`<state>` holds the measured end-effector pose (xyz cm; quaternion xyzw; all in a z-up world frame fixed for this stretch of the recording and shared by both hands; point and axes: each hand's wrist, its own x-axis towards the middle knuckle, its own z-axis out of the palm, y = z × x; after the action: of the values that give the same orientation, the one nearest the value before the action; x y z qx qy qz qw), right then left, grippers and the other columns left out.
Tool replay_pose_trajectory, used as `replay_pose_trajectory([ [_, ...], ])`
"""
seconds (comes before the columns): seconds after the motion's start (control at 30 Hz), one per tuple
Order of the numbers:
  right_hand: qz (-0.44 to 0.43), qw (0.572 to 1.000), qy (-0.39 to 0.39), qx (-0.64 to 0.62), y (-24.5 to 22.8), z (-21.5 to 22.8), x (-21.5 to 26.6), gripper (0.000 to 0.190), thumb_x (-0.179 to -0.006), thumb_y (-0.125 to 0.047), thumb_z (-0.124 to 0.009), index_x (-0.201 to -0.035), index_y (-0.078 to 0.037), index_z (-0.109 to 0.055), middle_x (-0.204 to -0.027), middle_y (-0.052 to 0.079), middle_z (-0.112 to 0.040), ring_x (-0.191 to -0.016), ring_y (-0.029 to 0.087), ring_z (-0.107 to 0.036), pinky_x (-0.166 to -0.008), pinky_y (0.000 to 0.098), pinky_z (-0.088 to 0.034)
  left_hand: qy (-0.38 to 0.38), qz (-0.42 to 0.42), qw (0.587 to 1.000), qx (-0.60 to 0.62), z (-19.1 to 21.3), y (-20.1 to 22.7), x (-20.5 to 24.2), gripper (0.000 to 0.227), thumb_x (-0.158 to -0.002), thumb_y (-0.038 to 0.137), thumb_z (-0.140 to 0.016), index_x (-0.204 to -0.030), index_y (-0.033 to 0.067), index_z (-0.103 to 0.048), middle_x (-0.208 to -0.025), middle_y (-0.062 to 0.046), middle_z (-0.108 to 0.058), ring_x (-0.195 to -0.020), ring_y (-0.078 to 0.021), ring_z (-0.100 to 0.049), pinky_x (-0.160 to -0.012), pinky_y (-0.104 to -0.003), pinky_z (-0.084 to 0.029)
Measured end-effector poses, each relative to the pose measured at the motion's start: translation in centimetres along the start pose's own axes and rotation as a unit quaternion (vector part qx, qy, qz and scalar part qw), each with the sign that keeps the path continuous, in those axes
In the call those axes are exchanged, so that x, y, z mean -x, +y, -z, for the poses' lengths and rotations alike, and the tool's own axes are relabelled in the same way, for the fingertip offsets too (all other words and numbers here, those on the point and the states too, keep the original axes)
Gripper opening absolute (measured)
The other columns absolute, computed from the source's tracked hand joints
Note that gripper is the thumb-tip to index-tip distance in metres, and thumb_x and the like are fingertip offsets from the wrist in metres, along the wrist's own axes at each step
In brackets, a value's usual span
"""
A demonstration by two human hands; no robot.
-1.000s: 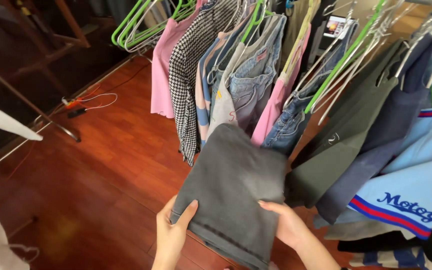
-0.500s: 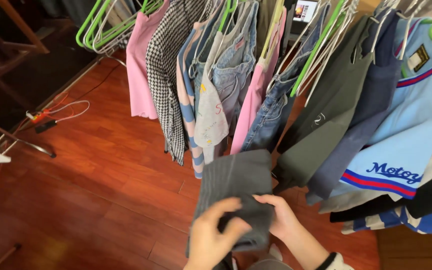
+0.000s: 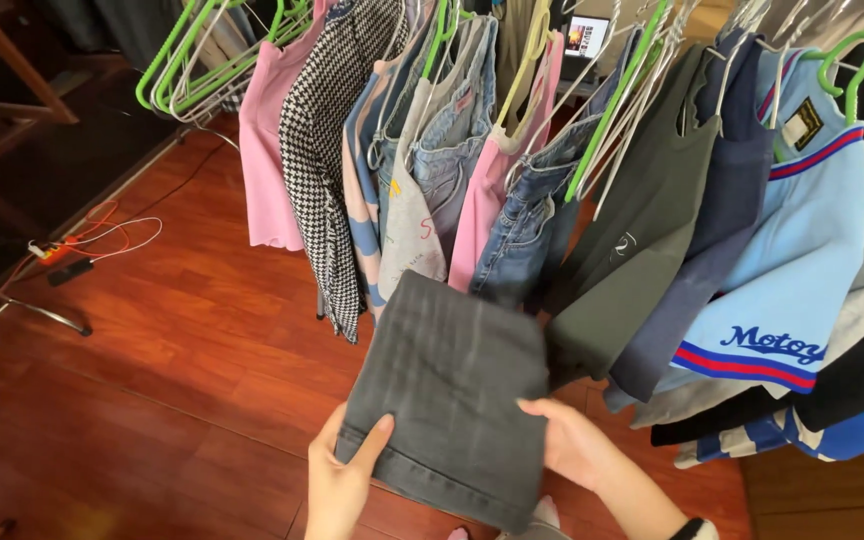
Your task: Unpacking new clothing items from shipping boxes and plastic bags to hang them on a display rack.
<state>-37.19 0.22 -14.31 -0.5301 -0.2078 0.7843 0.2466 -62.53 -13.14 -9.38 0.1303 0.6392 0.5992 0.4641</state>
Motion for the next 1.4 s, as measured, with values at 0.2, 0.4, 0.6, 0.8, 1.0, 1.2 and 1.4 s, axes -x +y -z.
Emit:
replay_pose_trajectory([
  [0.2,-0.098,0.974,-0.199,-0.037,-0.3,-3.4,1.0,0.093,-0.087,-0.083,-0.032,-0.157,-0.025,-0.054,-0.137,0.026,-0.068,-0.126,0.059,-0.063,-0.108,0.0793,-0.045,-0.160,-0.514,0.747,-0.389,-5.2,-3.7,-0.3,0.046,-0.081,0.012,-0.065,-0.123,0.0237,-0.077,-0.108,-0.002,-0.084,-0.092,-0.0332,-0.077,-0.075,-0.044,-0.058],
  [0.4,0.021,0.998,-0.051,-0.040,1.4,-0.7,-3.5,0.016,-0.084,-0.001,-0.067,-0.099,0.004,-0.071,-0.087,0.015,-0.071,-0.077,0.030,-0.064,-0.073,0.0406,-0.051,-0.230,-0.498,0.739,-0.391,-5.0,-5.4,0.3,0.057,-0.082,0.047,-0.093,-0.129,0.0202,-0.076,-0.117,0.000,-0.083,-0.098,-0.0305,-0.076,-0.086,-0.048,-0.058],
  [0.6,-0.007,0.990,0.041,-0.134,1.2,0.3,-3.0,0.047,-0.077,-0.013,-0.064,-0.119,0.005,-0.074,-0.102,0.022,-0.075,-0.086,0.043,-0.067,-0.078,0.0512,-0.053,0.116,-0.111,0.981,-0.111,-2.3,-7.0,-0.3,0.066,-0.081,0.030,-0.080,-0.145,0.0253,-0.064,-0.178,-0.006,-0.029,-0.164,-0.0210,-0.028,-0.078,-0.040,-0.078],
  [0.8,0.032,0.992,0.007,-0.119,2.2,-0.3,-4.0,0.025,-0.072,-0.007,-0.062,-0.091,0.006,-0.073,-0.085,0.020,-0.075,-0.071,0.036,-0.068,-0.067,0.0434,-0.054,-0.083,0.279,0.941,0.172,-4.3,3.3,2.7,0.085,-0.096,0.067,-0.034,-0.166,0.0219,-0.054,-0.166,-0.007,-0.065,-0.149,-0.0266,-0.060,-0.119,-0.042,-0.044],
  [1.0,-0.012,0.992,-0.092,-0.083,2.2,-2.4,-1.7,0.047,-0.075,-0.004,-0.061,-0.118,0.012,-0.072,-0.111,0.026,-0.077,-0.096,0.043,-0.071,-0.089,0.0512,-0.055,0.071,0.047,0.980,0.179,-1.7,0.1,-0.1,0.042,-0.089,0.001,-0.078,-0.129,0.0042,-0.065,-0.121,-0.020,-0.075,-0.108,-0.0308,-0.070,-0.096,-0.045,-0.058],
  [1.2,0.027,0.993,-0.051,0.105,-0.6,-6.8,4.2,0.086,-0.087,-0.008,-0.066,-0.168,-0.030,-0.046,-0.159,0.012,-0.067,-0.142,0.031,-0.065,-0.114,0.0504,-0.046,0.058,-0.352,0.934,0.005,-2.4,0.3,0.5,0.014,-0.087,0.007,-0.080,-0.100,0.0088,-0.074,-0.113,-0.016,-0.086,-0.106,-0.0211,-0.083,-0.094,-0.031,-0.064],
  [1.4,0.302,0.842,-0.293,0.338,1.4,-10.6,5.5,0.145,-0.074,-0.019,-0.098,-0.171,-0.025,0.009,-0.183,0.009,-0.010,-0.168,0.023,-0.015,-0.129,0.0424,-0.027,0.006,-0.262,0.965,0.021,-4.7,-0.2,-0.1,0.009,-0.092,0.012,-0.077,-0.098,0.0056,-0.075,-0.112,-0.011,-0.088,-0.102,-0.0167,-0.081,-0.090,-0.032,-0.066],
])
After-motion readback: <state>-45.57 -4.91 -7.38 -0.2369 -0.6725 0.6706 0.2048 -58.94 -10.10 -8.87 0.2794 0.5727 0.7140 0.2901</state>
